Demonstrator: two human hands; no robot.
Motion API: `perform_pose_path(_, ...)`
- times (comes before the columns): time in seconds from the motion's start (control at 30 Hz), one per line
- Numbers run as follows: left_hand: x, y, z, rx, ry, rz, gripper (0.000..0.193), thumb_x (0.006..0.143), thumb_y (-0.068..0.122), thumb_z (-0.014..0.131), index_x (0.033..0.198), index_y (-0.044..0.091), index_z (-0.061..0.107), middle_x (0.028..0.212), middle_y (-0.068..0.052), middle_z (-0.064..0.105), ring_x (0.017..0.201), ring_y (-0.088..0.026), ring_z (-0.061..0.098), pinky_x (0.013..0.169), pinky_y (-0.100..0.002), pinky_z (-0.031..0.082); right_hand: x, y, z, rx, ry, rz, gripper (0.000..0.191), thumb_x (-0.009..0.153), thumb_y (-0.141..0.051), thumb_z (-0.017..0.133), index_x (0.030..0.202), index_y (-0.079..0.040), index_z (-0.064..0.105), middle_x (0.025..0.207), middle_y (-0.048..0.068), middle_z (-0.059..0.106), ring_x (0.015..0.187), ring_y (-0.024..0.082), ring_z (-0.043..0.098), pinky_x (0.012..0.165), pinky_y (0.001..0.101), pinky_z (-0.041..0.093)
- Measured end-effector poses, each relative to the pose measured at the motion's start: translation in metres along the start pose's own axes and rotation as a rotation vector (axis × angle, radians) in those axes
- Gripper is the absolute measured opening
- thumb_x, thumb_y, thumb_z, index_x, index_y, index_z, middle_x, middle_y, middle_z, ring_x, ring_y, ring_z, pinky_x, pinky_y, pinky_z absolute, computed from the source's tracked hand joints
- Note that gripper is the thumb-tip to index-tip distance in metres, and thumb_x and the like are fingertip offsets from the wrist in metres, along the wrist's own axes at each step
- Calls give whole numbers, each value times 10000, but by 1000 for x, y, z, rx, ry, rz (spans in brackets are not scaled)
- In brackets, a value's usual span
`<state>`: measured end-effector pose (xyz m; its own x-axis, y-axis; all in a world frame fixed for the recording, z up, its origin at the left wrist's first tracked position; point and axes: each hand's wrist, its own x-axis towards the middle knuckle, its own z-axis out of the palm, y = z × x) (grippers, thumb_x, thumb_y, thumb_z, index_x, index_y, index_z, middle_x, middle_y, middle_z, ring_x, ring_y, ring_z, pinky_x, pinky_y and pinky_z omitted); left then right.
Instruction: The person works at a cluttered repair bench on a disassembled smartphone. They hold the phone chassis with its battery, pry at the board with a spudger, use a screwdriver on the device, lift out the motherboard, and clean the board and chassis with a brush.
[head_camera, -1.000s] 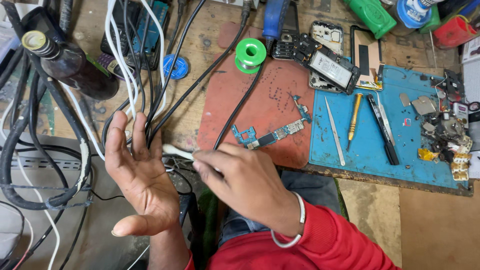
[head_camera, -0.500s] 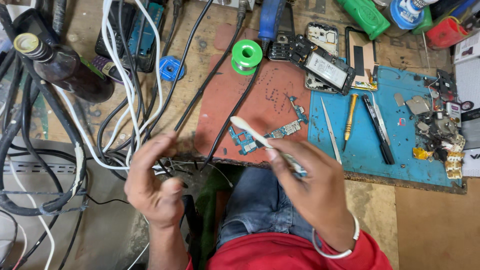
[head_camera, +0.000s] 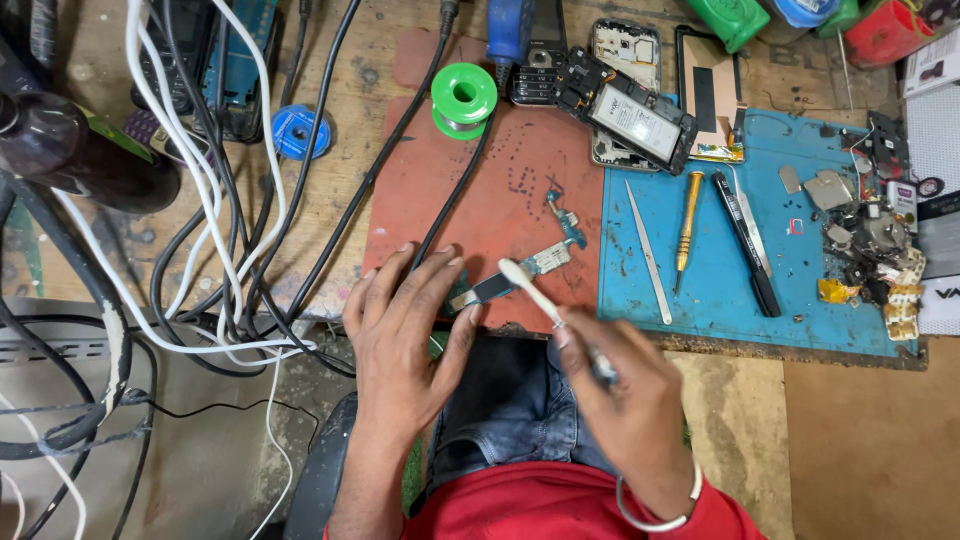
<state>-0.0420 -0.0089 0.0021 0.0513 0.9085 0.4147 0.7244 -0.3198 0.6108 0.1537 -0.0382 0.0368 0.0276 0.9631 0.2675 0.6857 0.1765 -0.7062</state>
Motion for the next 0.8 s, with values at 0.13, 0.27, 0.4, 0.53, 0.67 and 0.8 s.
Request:
perform_pose_path(0.13, 1, 1, 0, 5, 1, -5, 395, 953, 286, 730, 1309, 121, 681, 1391, -17, 668, 1404, -288, 511, 1175, -473, 284, 3, 9, -5, -24, 29, -111, 243, 962, -82, 704, 1200, -33, 705, 958, 116, 708, 771, 217, 703, 668, 309, 539)
perform_pose_path(0.27, 3, 1, 2, 5, -11, -1, 391, 941, 293, 733, 1292, 127, 695, 1378, -12, 673, 1396, -291, 514, 1161, -472, 282, 4, 13, -5, -80, 22, -6, 237, 913, -96, 750, 1148, -64, 748, 852, 95, 703, 636, 195, 658, 569, 315, 497)
perform_pose_path(0.4, 3, -1, 0, -8, -18, -19, 409, 940, 307, 737, 1301, 122, 687, 1401, -29, 664, 1407, -292, 513, 1189, -477, 277, 8, 14, -5, -149, 58, -10, 230, 917, -96, 754, 1144, -63, 752, 839, 99, 687, 637, 204, 646, 577, 328, 491)
perform_pose_path(0.53, 5, -6, -6, 4, -23, -3, 473, 909, 334, 754, 1319, 112, 673, 1414, -62, 645, 1413, -305, 498, 1185, -491, 260, 12, 17, -10, -109, 65, -28, 229, 936, -99, 749, 1162, -61, 743, 851, 85, 682, 709, 194, 671, 621, 321, 500)
perform_pose_path(0.67, 4, -8, -8, 4, -21, -25, 467, 899, 320, 770, 1316, 128, 680, 1380, -31, 667, 1417, -296, 503, 1203, -490, 240, 8, 15, -8, -109, 5, 15, 252, 889, -103, 762, 1136, -49, 763, 783, 75, 691, 613, 193, 640, 555, 342, 461)
perform_pose_path(0.8, 3, -7, -7, 1, -14, -18, 473, 895, 302, 770, 1326, 130, 679, 1387, -31, 665, 1431, -295, 497, 1214, -491, 222, -3, 7, -1, -11, -58, -57, 257, 875, -112, 770, 1121, -37, 755, 814, 67, 706, 635, 176, 665, 566, 321, 493)
